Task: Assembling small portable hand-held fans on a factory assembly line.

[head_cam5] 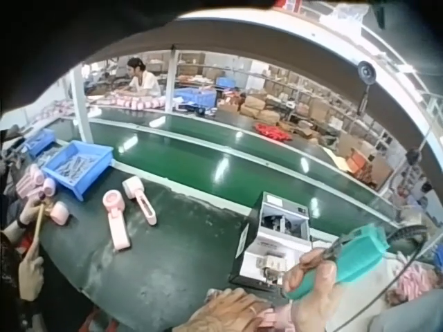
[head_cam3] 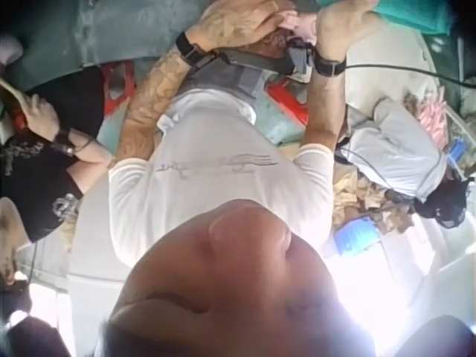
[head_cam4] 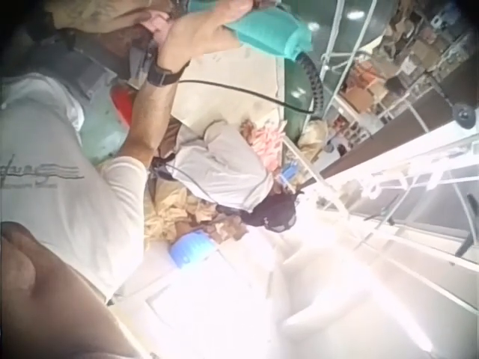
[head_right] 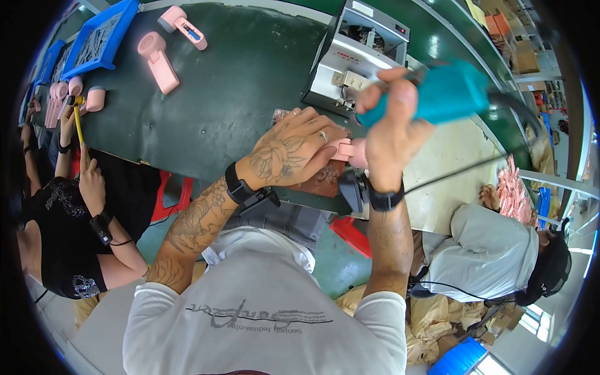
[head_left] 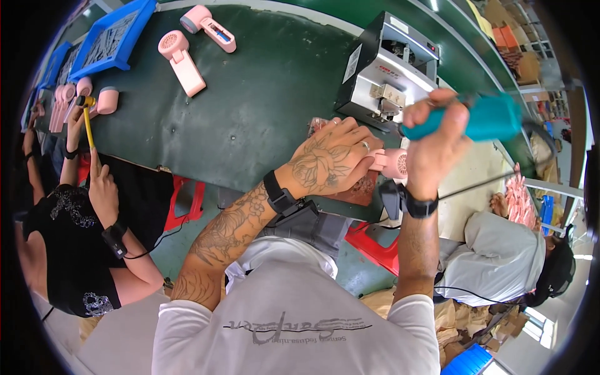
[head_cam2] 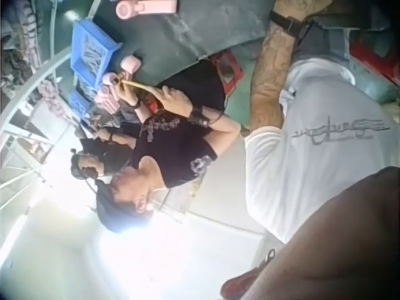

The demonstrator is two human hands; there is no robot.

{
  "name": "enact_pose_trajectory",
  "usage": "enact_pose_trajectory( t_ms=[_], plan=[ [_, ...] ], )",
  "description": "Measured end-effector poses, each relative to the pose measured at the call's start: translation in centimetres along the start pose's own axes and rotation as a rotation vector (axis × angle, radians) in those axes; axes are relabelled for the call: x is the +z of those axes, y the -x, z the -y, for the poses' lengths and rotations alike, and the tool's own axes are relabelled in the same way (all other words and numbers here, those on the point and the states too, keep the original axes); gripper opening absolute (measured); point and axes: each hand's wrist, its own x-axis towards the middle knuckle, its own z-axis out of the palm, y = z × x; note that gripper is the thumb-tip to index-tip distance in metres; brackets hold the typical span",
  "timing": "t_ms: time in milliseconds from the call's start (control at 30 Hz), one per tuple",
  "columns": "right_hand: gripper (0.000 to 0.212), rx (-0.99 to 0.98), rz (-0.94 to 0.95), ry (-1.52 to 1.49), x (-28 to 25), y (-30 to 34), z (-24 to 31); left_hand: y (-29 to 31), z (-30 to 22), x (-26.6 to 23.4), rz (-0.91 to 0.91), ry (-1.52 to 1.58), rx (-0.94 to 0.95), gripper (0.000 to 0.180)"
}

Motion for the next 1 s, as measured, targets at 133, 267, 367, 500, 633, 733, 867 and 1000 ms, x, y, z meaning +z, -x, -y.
enact_pose_trajectory(
  t_ms=[133, 267, 367, 500, 633, 733, 867, 1000],
  plan=[
    [0.068, -0.018, 0.131, -0.033, -2.6, 2.2, 1.8, -0.2, -0.1, -0.3, -0.021, -0.027, 0.029, 0.031],
    [0.075, 0.045, 0.112, 0.099, -2.8, 4.0, 2.0, -0.4, 0.2, 0.0, -0.021, 0.021, 0.026, 0.030],
    [0.068, 0.062, 0.099, 0.042, -3.1, 4.4, 1.7, -0.4, 0.1, 0.0, -0.038, 0.042, 0.013, 0.030],
    [0.066, 0.044, 0.122, 0.034, -3.3, 4.6, 1.4, -0.4, 0.0, 0.1, -0.042, 0.035, 0.017, 0.029],
    [0.064, 0.067, 0.116, 0.007, -3.4, 4.9, 0.7, -0.3, 0.0, 0.1, -0.036, 0.020, 0.023, 0.029],
    [0.059, 0.067, 0.084, 0.030, -3.6, 5.2, -0.1, -0.4, -0.4, -0.1, -0.004, 0.001, 0.008, 0.030],
    [0.051, 0.017, 0.070, -0.020, -3.9, 5.0, -0.7, -0.7, -0.6, -0.4, 0.034, -0.019, -0.005, 0.033],
    [0.056, 0.014, 0.097, 0.088, -3.4, 4.7, -0.7, -0.8, -0.7, -0.2, 0.046, -0.013, -0.009, 0.034]
  ],
)
